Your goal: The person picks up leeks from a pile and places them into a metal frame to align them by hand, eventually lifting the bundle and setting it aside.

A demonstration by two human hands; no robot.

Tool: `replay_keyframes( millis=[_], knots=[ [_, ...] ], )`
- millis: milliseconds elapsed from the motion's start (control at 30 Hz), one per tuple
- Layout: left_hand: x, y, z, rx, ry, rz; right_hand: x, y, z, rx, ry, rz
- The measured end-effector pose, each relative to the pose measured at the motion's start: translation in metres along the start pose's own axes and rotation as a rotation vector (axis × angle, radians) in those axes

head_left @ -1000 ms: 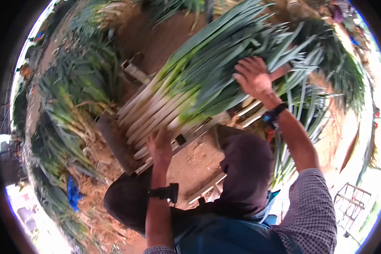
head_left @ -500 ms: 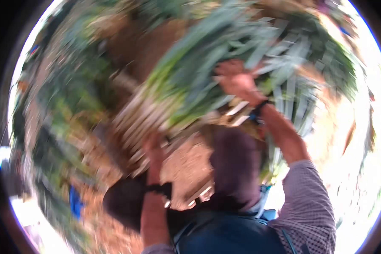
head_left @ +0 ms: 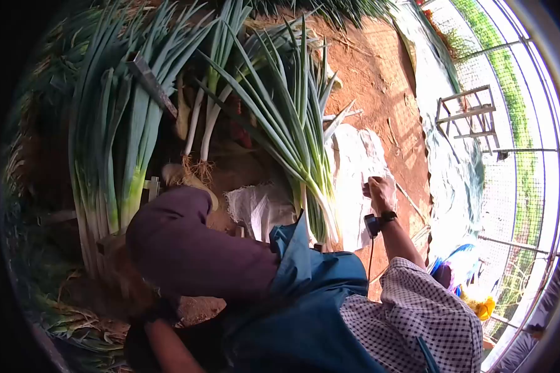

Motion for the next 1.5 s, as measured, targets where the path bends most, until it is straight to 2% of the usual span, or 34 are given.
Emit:
replay_keyframes(
  millis=[67,167,233,300,367,433,500,600,633,700,767,800,833,900,967,1000,1067,1133,1233,1267,1333,1367,1433,1467,1500],
  knots=[
    [-0.005,0.005,-0.003,-0.009,-0.033,0.007,-0.041,0.009,-0.042,0.025,-0.060,-0.015],
    [-0.023,0.016,-0.006,-0.035,-0.079,0.000,0.020,-0.001,-0.058,0.012,0.067,0.141],
    [-0.027,0.027,-0.005,-0.049,-0.090,-0.004,0.090,-0.003,-0.026,-0.076,0.175,0.324],
    [-0.031,0.032,-0.009,-0.060,-0.102,-0.002,0.177,-0.001,0.009,-0.209,0.077,0.681],
    [-0.034,0.035,-0.013,-0.071,-0.112,-0.001,0.265,0.003,0.057,-0.545,0.276,0.873],
    [-0.032,0.038,-0.015,-0.074,-0.113,0.003,0.332,0.009,0.099,-0.749,0.506,0.941],
    [-0.025,0.039,-0.018,-0.072,-0.117,0.008,0.373,0.043,0.169,-0.657,0.150,1.079],
    [-0.021,0.039,-0.028,-0.069,-0.120,0.004,0.396,-0.020,0.182,-1.008,0.585,0.554],
    [-0.019,0.038,-0.027,-0.070,-0.123,0.006,0.378,-0.007,0.208,-0.788,0.899,0.371],
    [-0.014,0.048,-0.027,-0.072,-0.132,0.018,0.318,-0.027,0.205,-0.783,0.722,0.134],
    [-0.010,0.054,-0.026,-0.078,-0.147,0.044,0.265,-0.026,0.171,-0.572,0.824,0.068],
    [-0.010,0.055,-0.026,-0.080,-0.151,0.041,0.254,-0.026,0.152,-0.469,0.973,0.135],
    [-0.010,0.056,-0.026,-0.084,-0.153,0.041,0.248,-0.004,0.148,-0.627,1.000,0.048],
    [-0.010,0.055,-0.028,-0.078,-0.159,0.041,0.278,0.002,0.109,-0.603,0.931,0.389],
    [-0.007,0.059,-0.028,-0.077,-0.165,0.059,0.340,0.033,0.109,-0.877,0.921,0.790],
    [-0.007,0.058,-0.030,-0.076,-0.168,0.058,0.367,0.020,0.090,-0.808,0.678,0.952],
    [-0.007,0.059,-0.030,-0.077,-0.175,0.060,0.401,0.005,0.081,-0.790,0.590,1.107],
    [-0.006,0.057,-0.030,-0.078,-0.185,0.055,0.434,-0.007,0.116,-0.933,0.921,1.101],
    [-0.002,0.051,-0.030,-0.074,-0.195,0.053,0.413,-0.010,0.242,-0.807,0.745,0.648],
    [0.000,0.047,-0.033,-0.068,-0.208,0.063,0.408,-0.005,0.267,-0.947,0.806,0.377],
    [0.004,0.036,-0.038,-0.039,-0.220,0.064,0.427,-0.015,0.285,-1.068,0.906,0.299],
    [0.008,0.027,-0.040,-0.025,-0.226,0.075,0.453,-0.026,0.285,-1.061,0.951,0.515],
    [0.010,0.024,-0.041,-0.017,-0.244,0.073,0.484,-0.042,0.269,-0.882,0.678,0.804],
    [0.009,0.023,-0.042,-0.016,-0.256,0.070,0.493,-0.054,0.258,-0.702,0.377,0.852],
    [0.008,0.024,-0.043,-0.016,-0.270,0.067,0.506,-0.069,0.245,-0.484,0.302,0.865]
  ],
)
Point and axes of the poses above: each hand's wrist, its own y-axis away from the middle knuckle, its own x-axis out of the palm, z = x × y, the point moved 10 cm from there along -y, towards the middle knuckle, and after that the axes turned 14 degrees about z, right-handed, at the moved point
